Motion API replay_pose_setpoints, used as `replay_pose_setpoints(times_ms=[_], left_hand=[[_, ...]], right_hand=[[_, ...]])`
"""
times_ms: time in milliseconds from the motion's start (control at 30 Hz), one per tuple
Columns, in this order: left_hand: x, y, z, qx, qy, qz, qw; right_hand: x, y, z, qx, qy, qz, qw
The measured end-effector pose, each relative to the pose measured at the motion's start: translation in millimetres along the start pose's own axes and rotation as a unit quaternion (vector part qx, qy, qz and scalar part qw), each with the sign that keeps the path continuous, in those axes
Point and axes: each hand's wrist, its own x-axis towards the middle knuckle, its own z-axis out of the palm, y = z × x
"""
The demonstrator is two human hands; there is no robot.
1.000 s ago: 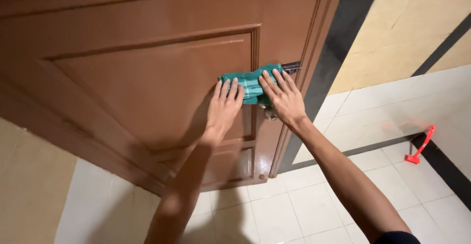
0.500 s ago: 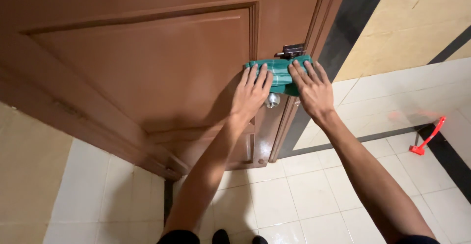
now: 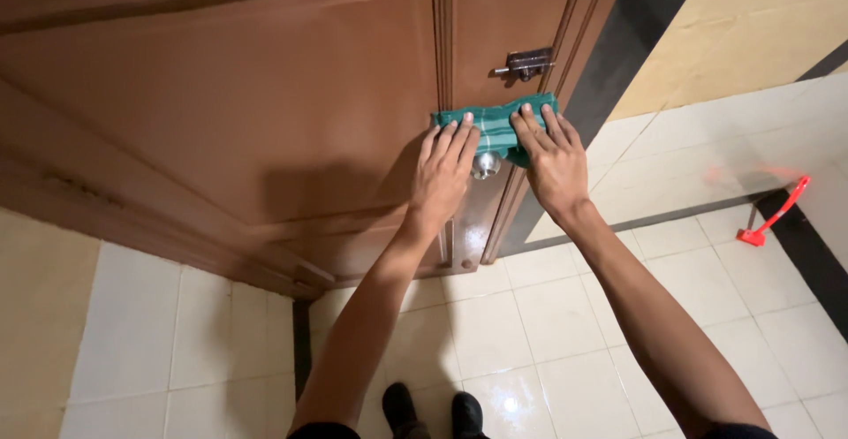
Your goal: The person picks up a green cloth and wipes the surface of a brown wooden door. They clean the door systematically, moving from the top section down to the bottom, including the area around the doorknob.
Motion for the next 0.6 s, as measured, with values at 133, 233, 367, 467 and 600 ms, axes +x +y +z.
replay_pose_setpoints(times_ms=[133,233,367,467,600], left_hand=[[2,-1,-3,0.023,0.018,0.016,0.999],[12,-4,-14,0.085,0.02,0.063,0.994],[31,-3,-39,0.12,0.077,0.071,0.987],[34,-10,-37,0.124,0.059,0.082,0.987],[23,-10,-25,0.099,0.023,0.069,0.992]], right_hand=[[-3,1,0,0.015,-0.004,0.005,1.0],[3,2,-6,-0.006,0.015,-0.01,1.0],[21,-5,-28,-0.016,0.024,0.002,1.0],[23,-5,-23,-0.022,0.022,-0.001,1.0],[12,-2,-3,-0.046,0.016,-0.003,0.999]])
